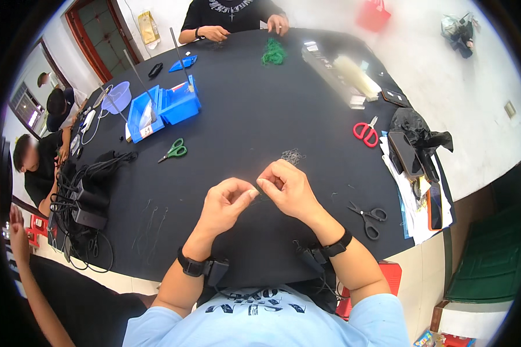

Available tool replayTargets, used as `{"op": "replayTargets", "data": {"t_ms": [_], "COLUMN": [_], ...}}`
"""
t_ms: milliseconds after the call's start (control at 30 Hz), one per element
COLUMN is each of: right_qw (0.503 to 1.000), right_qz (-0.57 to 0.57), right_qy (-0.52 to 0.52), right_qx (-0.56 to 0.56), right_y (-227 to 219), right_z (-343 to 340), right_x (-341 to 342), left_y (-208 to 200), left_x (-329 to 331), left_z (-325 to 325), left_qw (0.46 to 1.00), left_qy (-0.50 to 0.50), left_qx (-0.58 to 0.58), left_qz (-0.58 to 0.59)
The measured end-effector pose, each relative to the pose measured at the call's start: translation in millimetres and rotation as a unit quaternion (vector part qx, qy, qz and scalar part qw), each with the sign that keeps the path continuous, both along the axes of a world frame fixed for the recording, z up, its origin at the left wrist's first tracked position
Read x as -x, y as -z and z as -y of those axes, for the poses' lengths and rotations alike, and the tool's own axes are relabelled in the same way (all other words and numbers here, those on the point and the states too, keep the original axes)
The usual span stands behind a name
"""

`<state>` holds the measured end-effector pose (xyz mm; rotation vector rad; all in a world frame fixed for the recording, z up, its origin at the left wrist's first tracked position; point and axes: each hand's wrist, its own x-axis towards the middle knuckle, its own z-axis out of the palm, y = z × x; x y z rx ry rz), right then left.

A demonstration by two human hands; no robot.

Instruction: The person threads a small red object onto a fishing line by hand and then trims the line using scissors.

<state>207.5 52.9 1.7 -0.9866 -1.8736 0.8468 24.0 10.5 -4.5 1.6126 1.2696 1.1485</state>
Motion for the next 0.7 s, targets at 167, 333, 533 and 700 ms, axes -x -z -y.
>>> {"op": "replayTargets", "data": {"t_ms": [167, 333, 533, 700], "right_qw": [0.966, 0.938, 0.991, 0.965], "right_qz": [-0.137, -0.178, 0.039, 0.073], "right_qy": [-0.060, -0.096, -0.035, 0.002], "right_qx": [0.210, 0.282, -0.125, -0.251], "right_y": [29, 29, 7, -4], "right_z": [-4, 7, 18, 7], "right_x": [7, 22, 24, 10], "left_y": [-1, 8, 7, 1], "left_x": [0, 4, 0, -1], "left_z": [-2, -5, -6, -5], "left_qw": [0.991, 0.991, 0.986, 0.982], "left_qy": [-0.036, -0.099, -0.109, -0.032], "left_qx": [0.035, 0.005, -0.120, -0.142], "left_qz": [0.126, 0.093, -0.045, -0.120]}}
